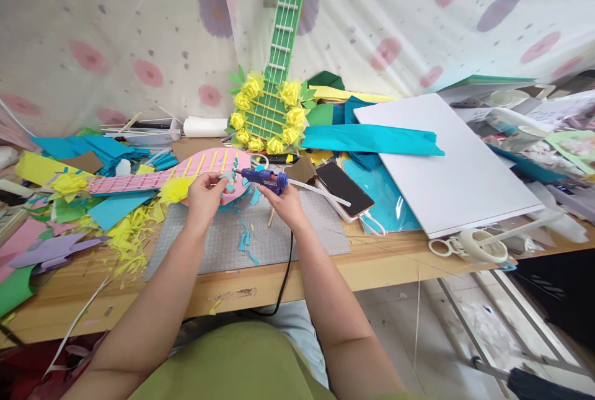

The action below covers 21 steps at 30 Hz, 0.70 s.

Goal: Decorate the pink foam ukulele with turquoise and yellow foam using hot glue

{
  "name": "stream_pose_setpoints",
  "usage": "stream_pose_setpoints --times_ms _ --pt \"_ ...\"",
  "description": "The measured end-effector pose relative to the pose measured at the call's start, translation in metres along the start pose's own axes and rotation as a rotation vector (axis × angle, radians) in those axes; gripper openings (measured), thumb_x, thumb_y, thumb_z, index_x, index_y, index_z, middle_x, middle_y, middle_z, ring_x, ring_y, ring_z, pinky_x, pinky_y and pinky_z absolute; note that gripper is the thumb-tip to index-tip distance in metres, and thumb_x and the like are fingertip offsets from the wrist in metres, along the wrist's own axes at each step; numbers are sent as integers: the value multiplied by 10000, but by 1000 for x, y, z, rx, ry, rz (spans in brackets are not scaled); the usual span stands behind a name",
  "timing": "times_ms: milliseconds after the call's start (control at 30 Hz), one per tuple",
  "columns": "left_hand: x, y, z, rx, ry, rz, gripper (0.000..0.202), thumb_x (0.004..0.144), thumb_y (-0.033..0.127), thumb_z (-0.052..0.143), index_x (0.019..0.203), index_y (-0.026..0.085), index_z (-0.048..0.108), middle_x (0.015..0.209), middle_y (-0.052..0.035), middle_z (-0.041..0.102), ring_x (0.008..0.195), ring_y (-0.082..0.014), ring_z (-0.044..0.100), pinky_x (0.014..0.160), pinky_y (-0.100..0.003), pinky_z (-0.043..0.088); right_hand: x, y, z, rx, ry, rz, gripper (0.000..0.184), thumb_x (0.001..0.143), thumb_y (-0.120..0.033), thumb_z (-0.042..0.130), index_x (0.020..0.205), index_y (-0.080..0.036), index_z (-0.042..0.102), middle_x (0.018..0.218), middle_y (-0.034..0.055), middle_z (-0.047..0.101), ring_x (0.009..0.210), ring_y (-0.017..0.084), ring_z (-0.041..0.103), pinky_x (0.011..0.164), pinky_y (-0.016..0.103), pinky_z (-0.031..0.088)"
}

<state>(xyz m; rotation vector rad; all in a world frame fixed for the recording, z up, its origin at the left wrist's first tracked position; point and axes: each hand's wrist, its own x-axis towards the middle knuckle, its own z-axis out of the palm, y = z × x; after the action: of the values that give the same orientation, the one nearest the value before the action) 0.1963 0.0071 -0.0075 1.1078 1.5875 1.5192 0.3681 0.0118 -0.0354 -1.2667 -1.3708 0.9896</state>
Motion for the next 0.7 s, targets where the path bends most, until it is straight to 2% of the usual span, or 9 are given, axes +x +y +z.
stream_pose_setpoints --times_ms 100,233,300,400,467,533,633,700 --pt "2 2 -3 -3 5 -10 170 642 269 635 774 169 595 602 25 584 456 -94 551 326 -157 331 3 2 -3 -56 107 14 470 659 -587 631 891 -182 692 801 54 694 770 215 621 722 323 468" --pt "13 7 -15 -15 105 0 139 634 233 645 743 173 583 614 35 571 437 -66 504 369 -162 338 14 17 -10 -258 260 2 503 665 -604 628 915 -174 700 812 93 704 843 278 640 754 363 464" --pt "19 11 -23 -17 159 34 122 647 221 636 745 175 580 633 35 568 448 -57 488 416 -172 374 21 26 -13 -365 295 30 527 679 -621 606 940 -172 695 818 115 702 863 300 643 756 381 463" --pt "23 15 -35 -14 189 107 161 651 212 636 790 182 562 685 26 574 498 -63 496 469 -183 407 29 34 -14 -515 272 104 528 734 -606 558 962 -144 676 879 162 691 897 316 640 766 390 457" --pt "24 16 -40 35 152 125 238 633 203 653 838 192 532 691 30 574 516 -72 503 479 -187 410 31 34 -13 -596 223 141 487 780 -553 527 971 -123 653 940 188 677 928 320 632 777 391 452" --pt "25 17 -45 122 64 76 336 608 197 673 893 207 496 676 43 574 510 -83 507 470 -193 405 29 33 -14 -646 172 143 440 797 -486 528 1008 -110 618 1004 199 656 964 322 617 794 392 446" --pt "30 22 -52 269 -110 -9 472 581 212 697 984 232 453 701 45 604 532 -115 546 451 -204 396 21 29 -19 -707 164 51 433 757 -404 589 1066 -103 556 1076 197 618 1036 323 574 850 399 426" --pt "37 27 -55 369 -211 34 516 584 226 703 1026 238 438 706 40 622 585 -139 585 479 -214 405 12 24 -25 -780 198 -16 398 737 -385 609 1015 -108 544 1059 195 605 1049 327 551 876 410 409"
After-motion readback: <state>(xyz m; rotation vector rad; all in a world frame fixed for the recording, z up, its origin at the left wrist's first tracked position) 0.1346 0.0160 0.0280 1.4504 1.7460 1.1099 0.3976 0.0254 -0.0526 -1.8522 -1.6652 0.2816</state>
